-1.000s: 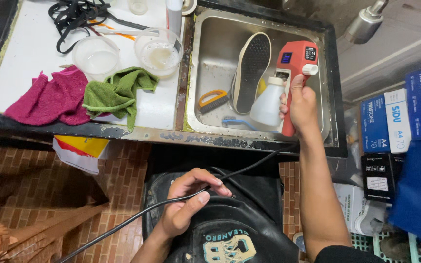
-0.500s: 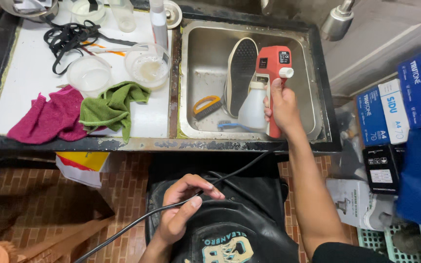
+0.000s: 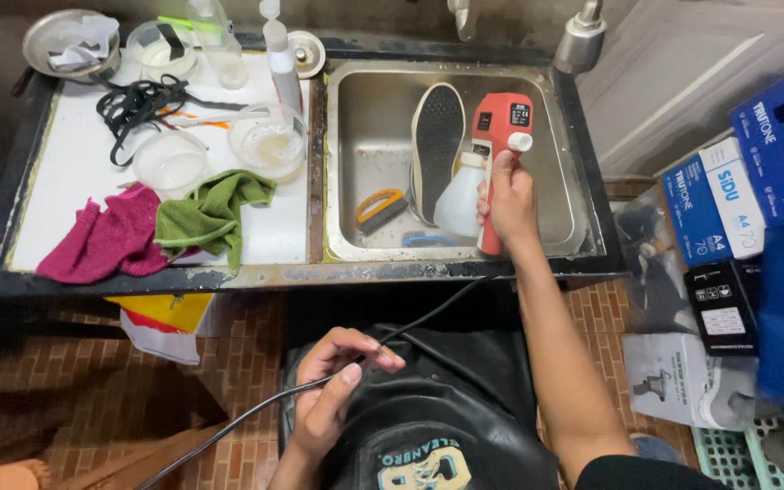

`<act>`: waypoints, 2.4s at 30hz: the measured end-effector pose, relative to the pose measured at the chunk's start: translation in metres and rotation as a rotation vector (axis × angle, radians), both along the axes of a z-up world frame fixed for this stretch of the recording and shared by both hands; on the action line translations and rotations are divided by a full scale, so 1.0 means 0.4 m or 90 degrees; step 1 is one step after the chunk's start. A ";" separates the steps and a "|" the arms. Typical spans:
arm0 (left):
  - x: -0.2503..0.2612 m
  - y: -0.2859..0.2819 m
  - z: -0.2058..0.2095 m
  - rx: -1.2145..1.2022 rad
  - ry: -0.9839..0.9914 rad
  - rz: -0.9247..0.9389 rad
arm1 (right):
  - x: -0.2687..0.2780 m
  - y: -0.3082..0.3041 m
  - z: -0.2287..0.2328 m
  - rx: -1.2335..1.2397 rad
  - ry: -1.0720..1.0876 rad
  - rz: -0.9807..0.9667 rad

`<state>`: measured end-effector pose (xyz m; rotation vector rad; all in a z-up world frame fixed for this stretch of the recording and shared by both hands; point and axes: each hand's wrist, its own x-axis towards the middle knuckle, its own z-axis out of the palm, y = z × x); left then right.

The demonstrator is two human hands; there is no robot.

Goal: The person scrubs a black and white sneaker with a brush in a sink, then uses a handheld steamer to clean the shoe's sole and upper. The person briefly touches their face near the end of the clip.

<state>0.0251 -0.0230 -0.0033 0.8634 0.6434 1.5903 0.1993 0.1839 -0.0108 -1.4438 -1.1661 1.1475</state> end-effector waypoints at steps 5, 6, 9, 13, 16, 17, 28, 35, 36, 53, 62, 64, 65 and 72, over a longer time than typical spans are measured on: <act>0.007 -0.002 -0.018 -0.002 -0.014 0.013 | 0.004 0.009 -0.014 0.014 0.012 -0.002; 0.010 -0.003 -0.018 -0.011 -0.015 0.014 | 0.007 0.011 -0.014 0.010 0.029 0.013; 0.014 0.000 -0.011 -0.001 -0.022 0.021 | -0.005 0.013 -0.029 0.036 0.046 -0.011; 0.017 -0.003 -0.019 0.002 -0.003 0.030 | 0.006 0.011 -0.032 0.016 0.084 0.034; 0.024 -0.005 -0.024 -0.006 0.011 0.022 | 0.004 0.006 -0.022 0.025 0.052 0.032; 0.027 -0.006 -0.024 -0.017 0.003 0.029 | 0.005 0.006 -0.022 0.018 0.048 0.048; 0.019 -0.015 -0.038 -0.033 0.006 0.061 | -0.026 0.023 -0.037 0.009 0.014 0.130; 0.012 -0.005 -0.037 -0.066 0.056 0.093 | -0.039 0.035 -0.033 -0.014 0.034 0.104; 0.011 0.000 -0.040 -0.064 0.065 0.098 | -0.038 0.041 -0.033 -0.013 0.035 0.104; -0.011 0.047 -0.041 -0.027 0.065 0.093 | -0.050 0.077 -0.044 -0.031 0.019 0.149; -0.017 0.043 -0.043 -0.054 0.063 0.092 | -0.046 0.066 -0.025 0.020 0.128 0.020; -0.017 0.040 -0.040 -0.051 0.068 0.089 | -0.033 0.064 -0.031 0.040 0.146 -0.005; -0.016 0.038 -0.040 -0.054 0.064 0.086 | -0.025 0.062 -0.034 0.041 0.148 -0.011; -0.010 0.043 -0.020 -0.013 0.078 0.066 | -0.010 0.043 -0.005 0.040 0.159 0.004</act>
